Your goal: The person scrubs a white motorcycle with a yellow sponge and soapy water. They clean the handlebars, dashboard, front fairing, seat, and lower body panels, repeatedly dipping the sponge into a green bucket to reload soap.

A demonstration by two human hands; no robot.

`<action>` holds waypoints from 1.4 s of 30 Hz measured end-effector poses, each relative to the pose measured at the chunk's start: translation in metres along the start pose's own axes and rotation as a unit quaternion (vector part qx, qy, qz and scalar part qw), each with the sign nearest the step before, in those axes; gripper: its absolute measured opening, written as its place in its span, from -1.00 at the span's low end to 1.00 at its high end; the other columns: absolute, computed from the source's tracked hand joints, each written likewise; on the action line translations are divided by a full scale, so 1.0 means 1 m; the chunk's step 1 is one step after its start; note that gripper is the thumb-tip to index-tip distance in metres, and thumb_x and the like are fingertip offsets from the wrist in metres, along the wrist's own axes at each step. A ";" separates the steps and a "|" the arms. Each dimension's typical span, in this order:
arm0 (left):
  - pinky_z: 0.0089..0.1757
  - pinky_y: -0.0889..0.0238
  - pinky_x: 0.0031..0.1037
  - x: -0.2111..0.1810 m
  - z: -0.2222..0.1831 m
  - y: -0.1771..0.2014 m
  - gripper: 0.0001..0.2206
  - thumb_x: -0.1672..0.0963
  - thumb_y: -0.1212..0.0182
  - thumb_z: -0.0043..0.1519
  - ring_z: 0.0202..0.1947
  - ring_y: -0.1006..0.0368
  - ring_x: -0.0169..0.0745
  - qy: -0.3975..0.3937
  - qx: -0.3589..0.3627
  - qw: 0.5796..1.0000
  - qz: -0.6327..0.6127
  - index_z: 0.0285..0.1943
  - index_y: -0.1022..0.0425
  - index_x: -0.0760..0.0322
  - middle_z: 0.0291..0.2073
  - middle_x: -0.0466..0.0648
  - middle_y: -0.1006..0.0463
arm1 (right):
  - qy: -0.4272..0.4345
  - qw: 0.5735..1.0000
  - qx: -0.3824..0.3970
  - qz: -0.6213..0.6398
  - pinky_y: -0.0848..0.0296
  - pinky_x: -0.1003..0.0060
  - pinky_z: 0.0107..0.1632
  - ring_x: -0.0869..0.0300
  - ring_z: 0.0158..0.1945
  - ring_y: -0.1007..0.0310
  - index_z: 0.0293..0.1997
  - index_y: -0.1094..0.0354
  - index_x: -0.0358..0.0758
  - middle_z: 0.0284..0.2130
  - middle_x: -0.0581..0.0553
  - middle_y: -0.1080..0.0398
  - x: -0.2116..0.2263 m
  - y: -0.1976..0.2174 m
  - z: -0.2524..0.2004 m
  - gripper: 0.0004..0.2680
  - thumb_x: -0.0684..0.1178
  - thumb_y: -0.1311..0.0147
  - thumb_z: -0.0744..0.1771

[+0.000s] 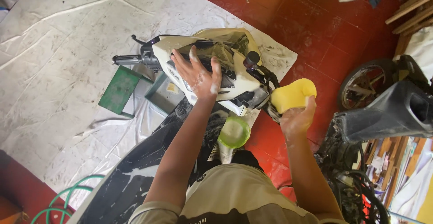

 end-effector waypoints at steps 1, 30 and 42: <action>0.31 0.19 0.42 0.004 0.000 -0.001 -0.41 -0.04 -0.15 0.25 0.50 0.23 0.67 0.003 -0.004 1.000 0.003 0.45 -0.14 0.11 0.49 0.39 0.18 | -0.003 1.000 0.004 -0.001 -0.54 0.00 0.23 0.03 0.09 -0.59 0.16 -0.42 -0.17 0.10 -0.19 -0.51 0.004 -0.001 0.002 -0.65 0.22 -0.05 0.36; 0.31 -0.02 0.07 0.025 0.005 -0.004 -0.66 0.01 0.19 0.48 0.42 -0.15 0.36 0.056 -0.056 0.996 -0.034 0.35 -0.38 0.02 0.41 0.04 -0.26 | 0.163 0.542 0.452 -0.690 -0.34 -0.30 0.16 -0.24 0.15 -0.38 0.11 -0.36 -0.07 -0.01 -0.24 -0.45 -0.122 -0.239 -0.007 -0.66 0.25 0.06 0.33; 0.40 0.24 0.04 0.021 0.003 -0.006 -0.43 -0.02 0.24 0.48 0.50 0.08 0.46 0.059 -0.093 0.987 -0.115 0.63 0.08 0.30 0.53 0.25 0.03 | -0.055 0.279 0.465 -0.838 -0.32 0.46 -0.45 0.28 -0.55 -0.16 0.53 0.11 -0.04 -0.21 -0.15 -0.39 -0.145 -0.344 -0.037 -0.61 0.15 0.30 0.49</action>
Point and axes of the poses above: each hand's wrist, its own z-axis towards the middle knuckle, its own y-axis out of the back of the hand, x = y × z, the point moved 3 cm from there along z, towards the middle knuckle
